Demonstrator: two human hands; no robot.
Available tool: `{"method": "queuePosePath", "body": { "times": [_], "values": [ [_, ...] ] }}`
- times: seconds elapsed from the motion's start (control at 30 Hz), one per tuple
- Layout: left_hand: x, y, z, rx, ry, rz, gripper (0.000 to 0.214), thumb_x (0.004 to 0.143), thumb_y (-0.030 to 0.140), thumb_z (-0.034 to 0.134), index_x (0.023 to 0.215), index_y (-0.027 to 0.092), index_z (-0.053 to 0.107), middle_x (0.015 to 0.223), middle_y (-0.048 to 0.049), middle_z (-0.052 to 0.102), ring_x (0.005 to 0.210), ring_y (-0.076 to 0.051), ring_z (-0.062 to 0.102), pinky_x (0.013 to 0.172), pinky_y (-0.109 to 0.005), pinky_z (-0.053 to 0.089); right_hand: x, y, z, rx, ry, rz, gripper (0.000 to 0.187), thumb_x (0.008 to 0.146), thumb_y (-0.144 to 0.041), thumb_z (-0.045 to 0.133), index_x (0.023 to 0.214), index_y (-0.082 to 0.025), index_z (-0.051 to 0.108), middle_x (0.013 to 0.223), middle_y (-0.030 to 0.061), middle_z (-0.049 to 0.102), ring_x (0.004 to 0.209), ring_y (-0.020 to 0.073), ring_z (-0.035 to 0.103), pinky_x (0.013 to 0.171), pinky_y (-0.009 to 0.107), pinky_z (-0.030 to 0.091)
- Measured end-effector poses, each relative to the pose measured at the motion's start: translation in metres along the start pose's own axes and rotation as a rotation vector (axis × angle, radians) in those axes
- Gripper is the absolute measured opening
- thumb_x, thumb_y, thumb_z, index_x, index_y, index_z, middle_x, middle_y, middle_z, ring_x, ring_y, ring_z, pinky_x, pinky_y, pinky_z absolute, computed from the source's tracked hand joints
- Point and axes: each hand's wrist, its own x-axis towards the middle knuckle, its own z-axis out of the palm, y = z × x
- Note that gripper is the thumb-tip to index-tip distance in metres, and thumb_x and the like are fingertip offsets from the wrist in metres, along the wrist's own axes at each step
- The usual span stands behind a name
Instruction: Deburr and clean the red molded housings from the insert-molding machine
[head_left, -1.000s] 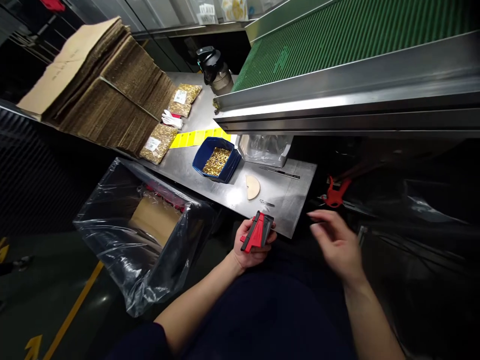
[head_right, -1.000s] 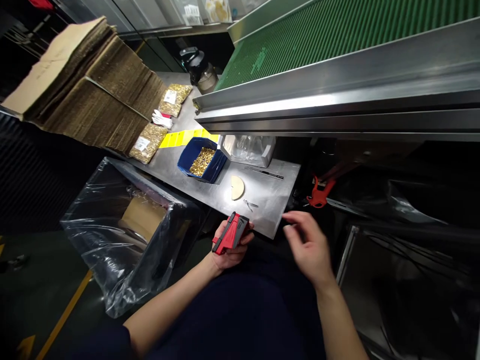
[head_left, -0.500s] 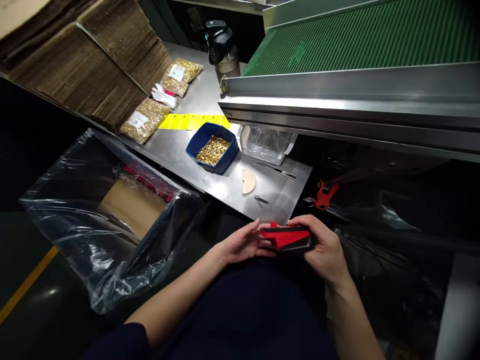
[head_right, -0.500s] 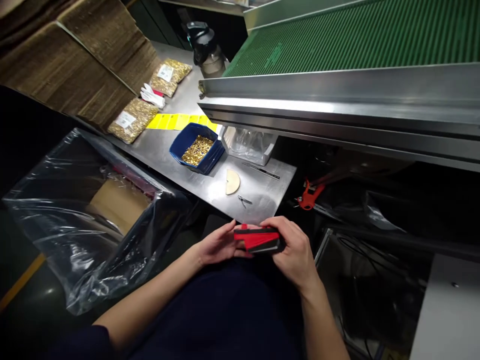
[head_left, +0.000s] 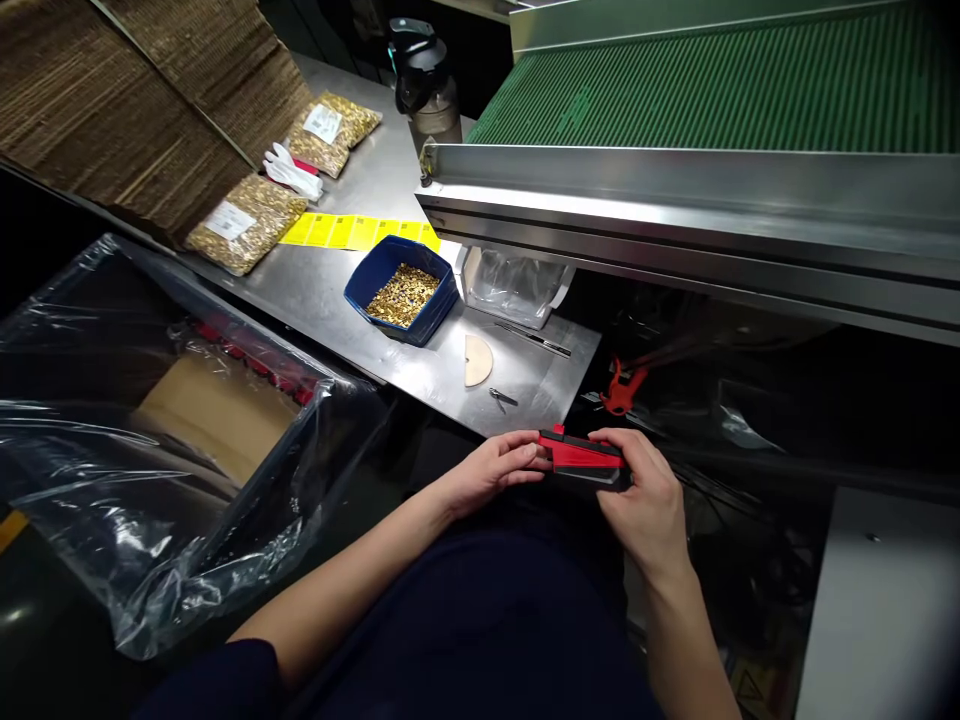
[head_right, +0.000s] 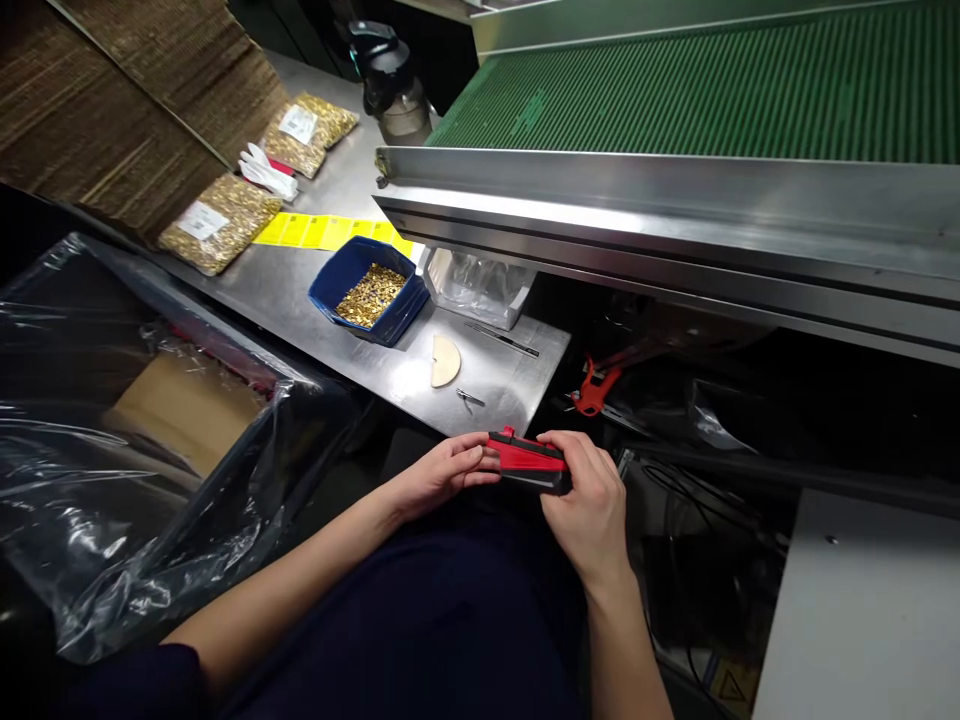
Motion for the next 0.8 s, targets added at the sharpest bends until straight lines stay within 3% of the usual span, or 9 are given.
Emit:
{"method": "queuePosePath", "body": {
  "times": [0.3,0.4,0.53,0.63,0.7,0.8],
  "values": [
    [-0.002,-0.004,0.008,0.079,0.054,0.039,0.073,0.085,0.055,0.081,0.144,0.019,0.058,0.151,-0.0207,0.058,0.141,-0.038,0.055,0.116,-0.055,0.044,0.001,-0.003,0.0,0.042,-0.028,0.036,0.04,0.077,-0.007,0.059,0.111,-0.027,0.07,0.109,0.0003,0.074,0.102,0.0212,0.069,0.095,0.037,0.049],
    [-0.002,-0.004,0.01,0.13,0.056,0.149,0.081,0.085,0.055,0.081,0.153,0.023,0.05,0.157,-0.0187,0.052,0.148,-0.038,0.047,0.122,-0.054,0.04,0.002,-0.004,0.002,0.138,-0.076,0.235,0.04,0.076,-0.012,0.065,0.112,-0.029,0.071,0.108,0.0003,0.076,0.098,0.0225,0.07,0.089,0.037,0.052],
    [-0.006,0.0,0.008,0.304,-0.093,0.329,0.098,0.076,0.046,0.091,0.16,0.034,0.041,0.171,-0.0101,0.034,0.158,-0.035,0.032,0.129,-0.049,0.032,0.006,0.01,0.017,0.699,-0.239,0.702,0.038,0.079,-0.03,0.08,0.116,-0.024,0.068,0.1,0.0032,0.078,0.086,0.0204,0.073,0.076,0.03,0.058],
    [-0.008,0.003,0.005,0.417,-0.145,0.374,0.113,0.067,0.037,0.098,0.162,0.036,0.037,0.174,-0.0097,0.029,0.158,-0.038,0.033,0.128,-0.051,0.034,0.002,0.029,0.035,1.234,-0.485,0.945,0.037,0.081,-0.036,0.082,0.112,-0.019,0.071,0.092,0.004,0.078,0.075,0.0154,0.073,0.068,0.024,0.06],
    [-0.007,0.001,0.004,0.499,-0.101,0.393,0.116,0.066,0.033,0.099,0.163,0.034,0.036,0.172,-0.012,0.033,0.155,-0.038,0.037,0.127,-0.052,0.036,-0.005,0.038,0.048,1.427,-0.638,1.056,0.035,0.082,-0.036,0.077,0.109,-0.015,0.072,0.081,0.0048,0.076,0.062,0.0136,0.07,0.054,0.021,0.056],
    [-0.002,-0.005,0.003,0.472,0.012,0.352,0.11,0.07,0.033,0.096,0.162,0.027,0.035,0.163,-0.0166,0.046,0.15,-0.037,0.047,0.127,-0.053,0.037,-0.016,0.041,0.063,1.524,-0.748,1.09,0.035,0.081,-0.035,0.073,0.109,-0.013,0.072,0.073,0.0044,0.073,0.054,0.0125,0.066,0.044,0.017,0.048]
  ]
}}
